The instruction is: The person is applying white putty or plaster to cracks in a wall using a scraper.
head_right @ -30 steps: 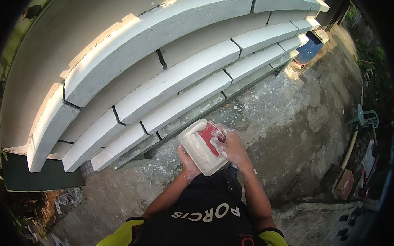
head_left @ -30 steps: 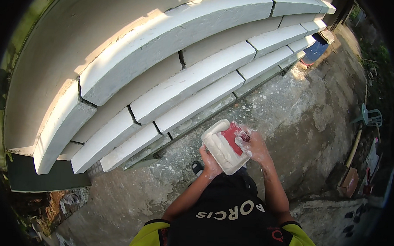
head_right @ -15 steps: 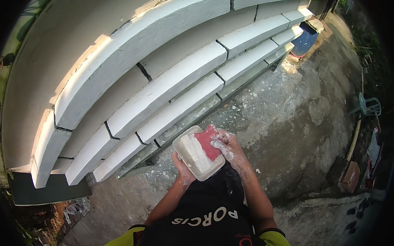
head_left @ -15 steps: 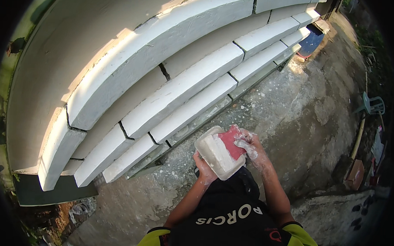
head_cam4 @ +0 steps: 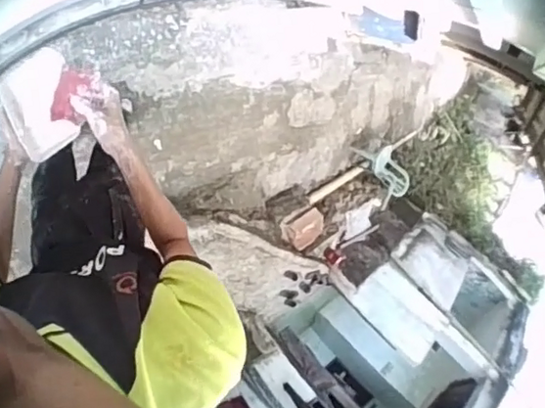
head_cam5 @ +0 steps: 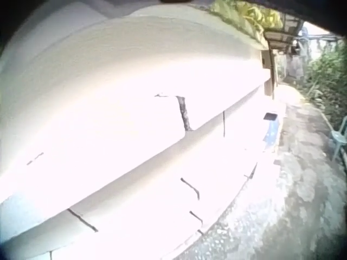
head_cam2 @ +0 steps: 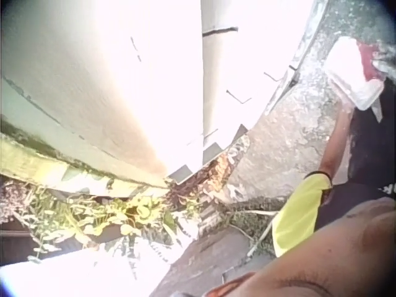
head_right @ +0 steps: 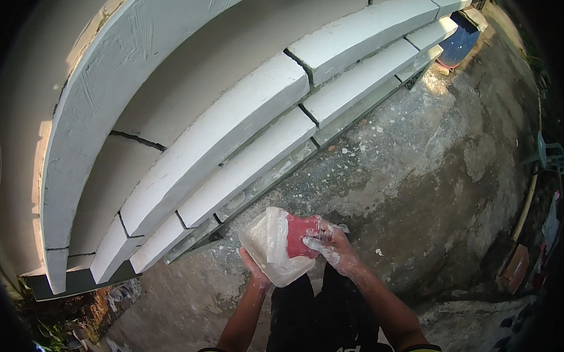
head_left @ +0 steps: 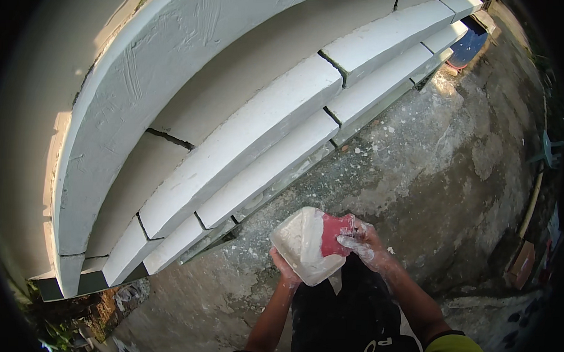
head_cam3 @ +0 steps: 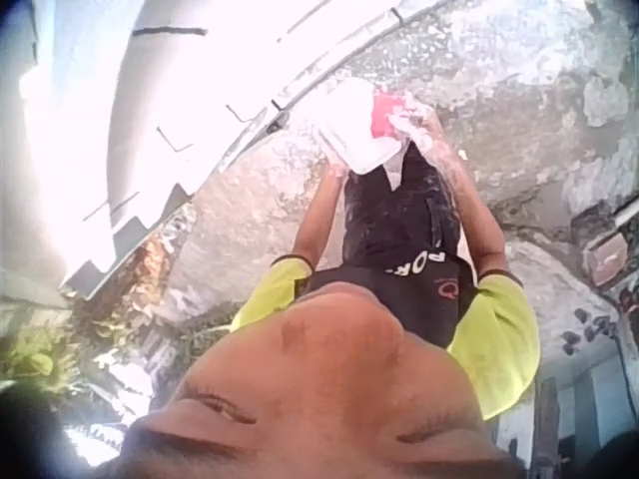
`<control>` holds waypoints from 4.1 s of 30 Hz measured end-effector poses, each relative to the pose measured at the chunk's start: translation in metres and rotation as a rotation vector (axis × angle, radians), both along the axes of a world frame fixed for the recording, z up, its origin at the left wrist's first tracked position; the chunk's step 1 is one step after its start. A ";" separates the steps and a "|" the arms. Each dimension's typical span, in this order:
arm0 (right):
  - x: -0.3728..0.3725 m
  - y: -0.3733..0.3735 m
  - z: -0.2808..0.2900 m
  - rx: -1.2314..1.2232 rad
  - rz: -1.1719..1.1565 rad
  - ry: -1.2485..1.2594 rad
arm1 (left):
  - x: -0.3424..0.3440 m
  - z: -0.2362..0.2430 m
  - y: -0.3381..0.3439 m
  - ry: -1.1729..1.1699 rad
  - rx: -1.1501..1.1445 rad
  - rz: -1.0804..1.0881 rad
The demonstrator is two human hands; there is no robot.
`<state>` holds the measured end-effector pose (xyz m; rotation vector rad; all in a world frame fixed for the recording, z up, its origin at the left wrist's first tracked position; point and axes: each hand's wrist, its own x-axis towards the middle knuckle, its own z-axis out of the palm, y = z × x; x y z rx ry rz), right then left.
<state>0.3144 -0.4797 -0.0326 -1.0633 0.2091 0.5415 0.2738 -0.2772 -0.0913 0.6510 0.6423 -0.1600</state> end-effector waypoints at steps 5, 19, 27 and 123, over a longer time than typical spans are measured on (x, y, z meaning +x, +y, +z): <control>0.037 0.006 -0.065 0.087 0.042 0.048 | -0.010 -0.068 0.016 0.053 0.182 0.019; 0.075 0.119 -0.180 0.447 -0.410 -0.008 | -0.082 -0.137 0.092 0.075 -0.345 -0.351; 0.128 0.206 -0.156 -0.125 -0.942 -0.478 | -0.109 -0.147 0.173 0.122 -0.469 -0.500; 0.154 0.208 -0.082 -0.600 -0.514 -0.571 | -0.123 -0.149 0.222 0.081 -0.672 -0.268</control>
